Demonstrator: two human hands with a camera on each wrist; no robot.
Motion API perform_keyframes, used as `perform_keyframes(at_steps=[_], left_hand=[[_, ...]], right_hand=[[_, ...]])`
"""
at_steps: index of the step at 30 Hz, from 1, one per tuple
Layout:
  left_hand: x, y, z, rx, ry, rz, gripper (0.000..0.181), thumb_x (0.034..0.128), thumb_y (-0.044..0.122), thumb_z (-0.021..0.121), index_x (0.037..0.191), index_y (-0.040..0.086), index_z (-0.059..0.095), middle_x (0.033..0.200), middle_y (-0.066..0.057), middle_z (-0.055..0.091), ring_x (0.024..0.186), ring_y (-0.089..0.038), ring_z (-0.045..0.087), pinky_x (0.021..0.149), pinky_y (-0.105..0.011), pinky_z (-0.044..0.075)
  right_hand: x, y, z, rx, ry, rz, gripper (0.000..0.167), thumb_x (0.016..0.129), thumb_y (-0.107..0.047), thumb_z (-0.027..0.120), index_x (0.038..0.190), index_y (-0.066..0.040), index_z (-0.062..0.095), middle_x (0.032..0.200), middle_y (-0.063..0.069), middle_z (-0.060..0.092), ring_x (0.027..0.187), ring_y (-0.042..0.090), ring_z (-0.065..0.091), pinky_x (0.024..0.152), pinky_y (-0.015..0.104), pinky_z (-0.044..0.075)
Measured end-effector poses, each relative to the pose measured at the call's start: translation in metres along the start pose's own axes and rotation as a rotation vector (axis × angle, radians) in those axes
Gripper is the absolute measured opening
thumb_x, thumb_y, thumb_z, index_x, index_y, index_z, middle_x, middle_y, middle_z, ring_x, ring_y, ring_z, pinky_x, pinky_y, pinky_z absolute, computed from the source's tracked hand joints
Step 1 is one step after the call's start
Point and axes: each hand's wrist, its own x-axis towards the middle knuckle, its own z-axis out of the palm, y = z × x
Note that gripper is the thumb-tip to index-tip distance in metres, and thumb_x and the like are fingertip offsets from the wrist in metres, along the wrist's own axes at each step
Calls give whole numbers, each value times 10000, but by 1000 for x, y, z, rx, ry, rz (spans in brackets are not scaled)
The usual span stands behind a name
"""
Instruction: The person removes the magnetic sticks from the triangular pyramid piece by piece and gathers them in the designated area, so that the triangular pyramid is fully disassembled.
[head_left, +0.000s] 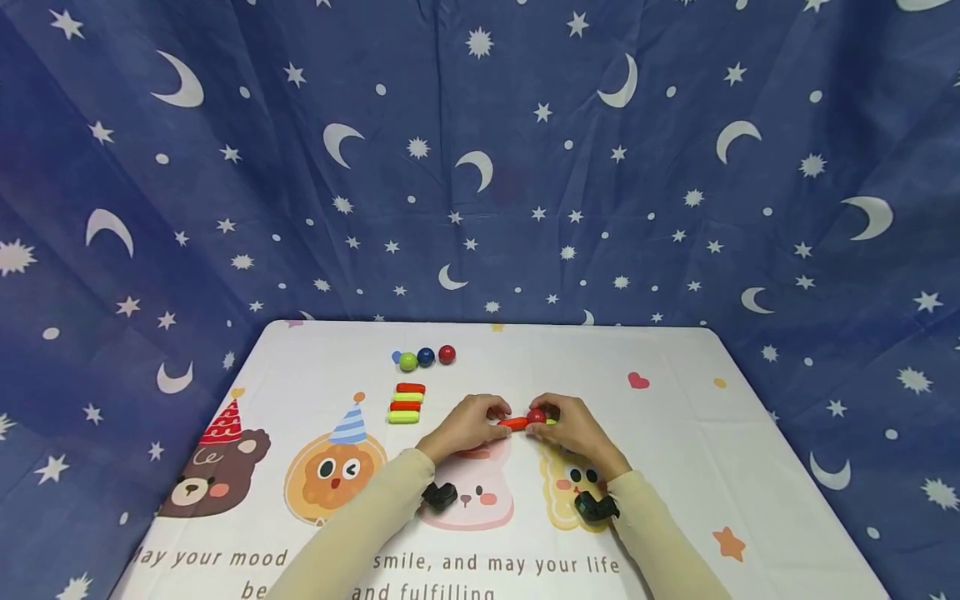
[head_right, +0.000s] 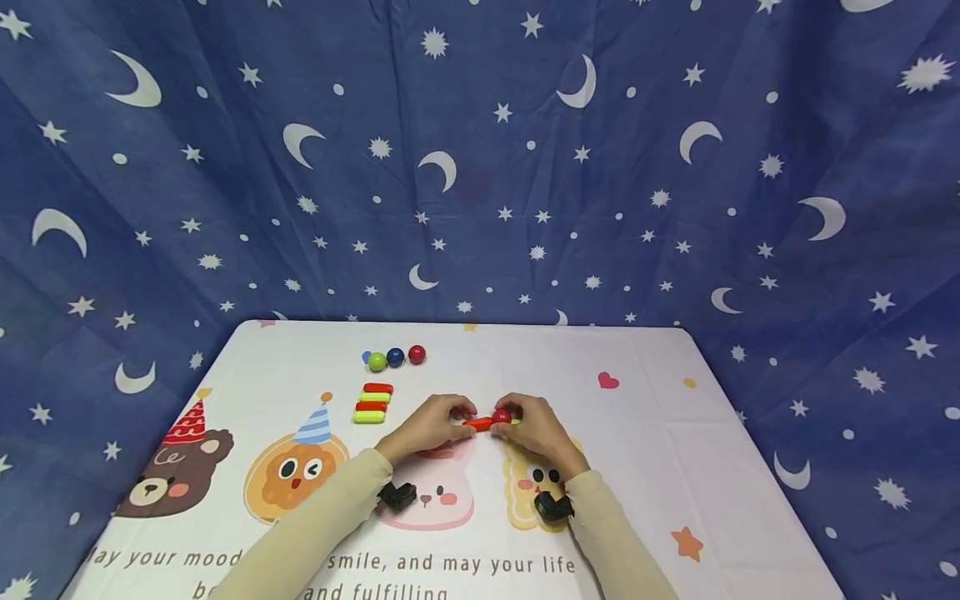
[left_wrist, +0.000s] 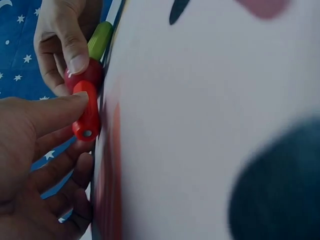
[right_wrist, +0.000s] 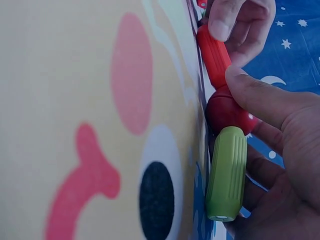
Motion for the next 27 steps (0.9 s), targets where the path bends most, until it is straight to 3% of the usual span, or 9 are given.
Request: perform_keyframes(at_steps=[12, 27], left_hand=[[8, -2, 9, 6, 14, -18, 233, 806, 261, 813, 1010, 168, 748, 850, 67, 655, 759, -59, 527, 735, -221, 425], [7, -2, 10, -3, 1, -5, 187, 880, 229, 737, 1043, 137, 755, 946, 24, 708, 788, -73, 539, 765, -244, 440]], right_hand=[[1, 1, -2, 6, -20, 6, 331, 771, -238, 846, 1066, -193, 701, 958, -41, 692, 852, 118, 589, 868, 338, 523], [1, 2, -3, 5, -34, 21, 303, 798, -192, 821, 1082, -194, 715, 1032, -28, 722, 913, 109, 623, 921, 374, 528]])
